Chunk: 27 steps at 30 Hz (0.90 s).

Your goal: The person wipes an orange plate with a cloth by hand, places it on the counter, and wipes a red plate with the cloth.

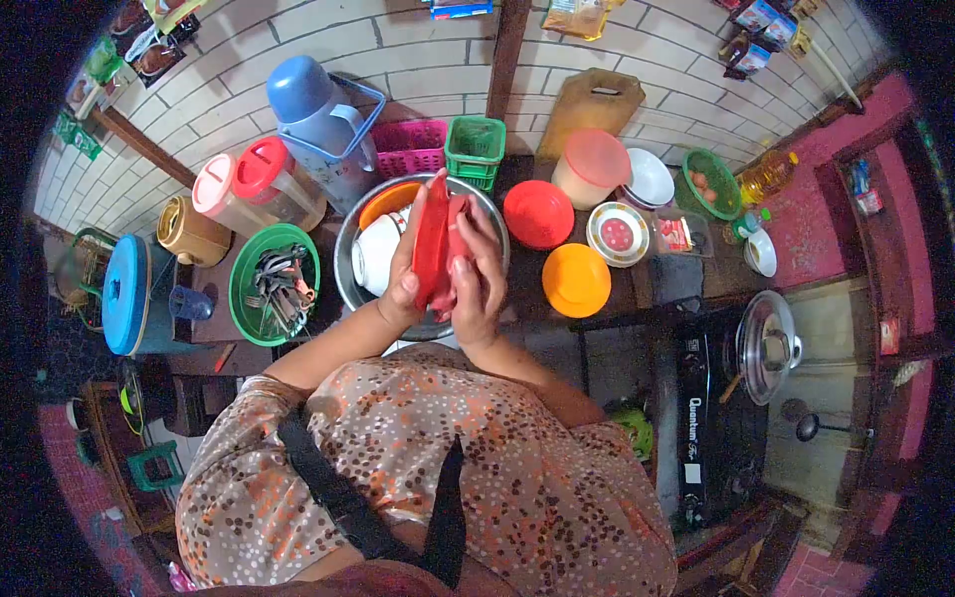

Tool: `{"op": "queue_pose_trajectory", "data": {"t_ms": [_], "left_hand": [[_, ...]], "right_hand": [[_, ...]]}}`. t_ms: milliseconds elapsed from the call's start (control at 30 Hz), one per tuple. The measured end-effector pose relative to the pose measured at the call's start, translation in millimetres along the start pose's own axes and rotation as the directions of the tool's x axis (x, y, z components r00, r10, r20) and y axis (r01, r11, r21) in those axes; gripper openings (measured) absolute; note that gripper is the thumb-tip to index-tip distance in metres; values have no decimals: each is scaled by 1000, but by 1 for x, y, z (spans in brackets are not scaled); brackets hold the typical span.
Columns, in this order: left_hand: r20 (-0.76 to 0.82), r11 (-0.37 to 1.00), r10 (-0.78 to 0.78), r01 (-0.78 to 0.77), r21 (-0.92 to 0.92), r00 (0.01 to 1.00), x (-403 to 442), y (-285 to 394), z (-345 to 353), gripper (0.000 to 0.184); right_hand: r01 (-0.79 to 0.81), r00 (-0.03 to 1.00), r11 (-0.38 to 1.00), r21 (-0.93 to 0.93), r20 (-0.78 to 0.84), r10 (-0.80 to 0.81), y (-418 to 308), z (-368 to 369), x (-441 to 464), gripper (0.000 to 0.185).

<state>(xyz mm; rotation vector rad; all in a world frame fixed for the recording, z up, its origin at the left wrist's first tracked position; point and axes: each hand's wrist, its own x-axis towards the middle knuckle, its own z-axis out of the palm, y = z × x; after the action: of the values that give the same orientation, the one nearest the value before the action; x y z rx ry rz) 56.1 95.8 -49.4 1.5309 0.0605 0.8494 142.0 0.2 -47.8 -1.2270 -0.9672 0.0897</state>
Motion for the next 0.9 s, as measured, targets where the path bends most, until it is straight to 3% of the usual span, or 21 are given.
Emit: {"op": "queue_pose_trajectory", "data": {"t_ms": [100,200,267,400,467,500,600,633,800,900], "left_hand": [[-25,998,-49,48,-49,998,5,1,-1,107],[-8,991,-87,86,-102,996,3,-1,-2,109],[9,957,-202,199,-213,979,-1,-3,-2,121],[14,936,-265,260,-238,964,-3,4,1,131],[16,938,-266,262,-225,964,-1,8,2,132],[1,977,-157,155,-146,988,5,11,3,121],[-14,995,-53,51,-81,999,13,8,-1,113],[-27,995,-38,36,-91,999,15,6,-2,114],[-56,998,-5,2,-65,998,24,0,-4,111],[-97,997,0,-8,-80,995,30,2,0,108]], "right_hand": [[152,988,987,57,24,-154,-19,2,-3,40],[188,981,979,-84,58,-184,-22,2,8,34],[162,987,983,-85,9,-162,-26,3,22,29],[4,999,1000,-12,-34,-4,-10,3,42,27],[-184,978,963,198,-61,200,7,6,39,27],[-220,969,940,262,-54,242,11,8,35,27],[-319,926,895,312,-98,364,21,18,14,28],[-282,956,949,144,-40,290,21,13,7,35],[-148,986,985,89,-61,154,2,17,-7,36],[98,995,995,10,-23,-98,-11,15,-3,34]]}}
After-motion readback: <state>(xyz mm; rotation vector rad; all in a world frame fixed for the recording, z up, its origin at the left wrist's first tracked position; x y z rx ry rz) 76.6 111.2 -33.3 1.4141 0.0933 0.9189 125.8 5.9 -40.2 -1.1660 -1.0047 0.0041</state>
